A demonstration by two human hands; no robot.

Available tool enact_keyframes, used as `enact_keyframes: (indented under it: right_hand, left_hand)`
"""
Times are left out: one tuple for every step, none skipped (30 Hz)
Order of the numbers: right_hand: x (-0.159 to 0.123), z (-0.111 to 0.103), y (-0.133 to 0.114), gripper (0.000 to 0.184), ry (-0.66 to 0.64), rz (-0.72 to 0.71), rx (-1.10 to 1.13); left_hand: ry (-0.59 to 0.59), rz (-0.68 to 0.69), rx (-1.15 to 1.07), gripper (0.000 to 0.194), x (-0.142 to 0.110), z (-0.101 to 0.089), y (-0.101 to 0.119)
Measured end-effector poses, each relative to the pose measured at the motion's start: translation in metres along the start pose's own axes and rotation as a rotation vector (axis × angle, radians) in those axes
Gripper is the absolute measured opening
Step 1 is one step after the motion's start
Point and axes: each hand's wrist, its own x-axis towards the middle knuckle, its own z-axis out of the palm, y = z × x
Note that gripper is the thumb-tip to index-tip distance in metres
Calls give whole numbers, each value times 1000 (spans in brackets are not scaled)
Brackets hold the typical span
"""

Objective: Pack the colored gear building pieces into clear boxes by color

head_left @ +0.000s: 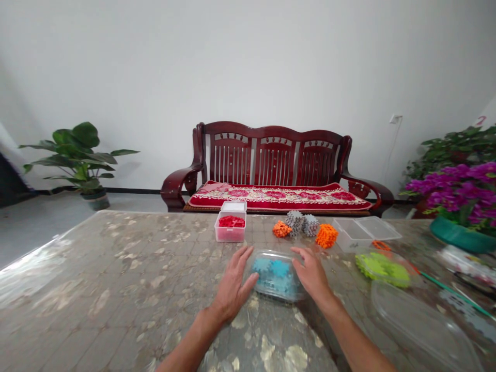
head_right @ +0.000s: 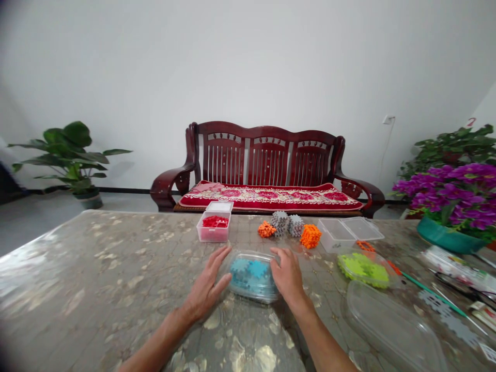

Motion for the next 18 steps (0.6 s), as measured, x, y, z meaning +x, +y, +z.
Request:
enact_keyframes:
  right_hand:
    - [-1,-1,-1,37,-2,-19,-32]
    - [-3,-3,-2,37,0,-41,-63]
    - [-6,-4,-4,38,4,-67,-94]
    - [-9,-5,-6,39,8,-97,-127]
    - [-12,-5,-7,40,8,-130,-159]
    - [-16,-6,-9,42,1,-163,-192]
    - [-20,-6,-10,43,-16,-192,-222]
    - [-23,-5,-11,44,-42,-216,-247]
    - [-25,-4,-11,45,-73,-232,-268]
    - [-28,-4,-12,46,-102,-238,-285]
    - [-29,-3,-13,46,-125,-240,-296]
    - [-31,-2,-15,47,-139,-240,-302]
    - [-32,-2,-17,47,-144,-240,-308]
    - [-33,-2,-19,47,-142,-240,-314]
    - [-34,-1,-21,47,-136,-238,-322]
    - [-35,-1,-24,47,-133,-237,-333]
    - [-35,-1,-27,48,-133,-236,-345]
    - [-36,0,-30,48,-135,-235,-358]
  left_hand:
    - [-43,46,56,60,3,0,5]
    - [-83,86,115,61,7,1,10]
    - [-115,123,174,61,11,3,14]
    - [-139,152,230,61,14,6,18]
    - [-157,173,279,61,17,8,20]
    - [-172,184,320,61,20,11,22]
    - [-187,186,352,60,23,14,24]
    - [-202,182,376,59,25,15,25]
    - [-215,176,391,58,27,16,27]
    - [-225,168,401,56,29,17,28]
    - [-232,161,409,56,30,16,29]
    - [-236,154,418,55,31,15,30]
    - [-241,147,428,55,32,13,32]
    - [-248,138,439,55,33,11,33]
    - [-260,130,450,56,33,8,34]
    - [-275,124,459,56,34,6,34]
    - [-292,117,465,57,34,5,34]
    - [-309,110,469,57,34,4,34]
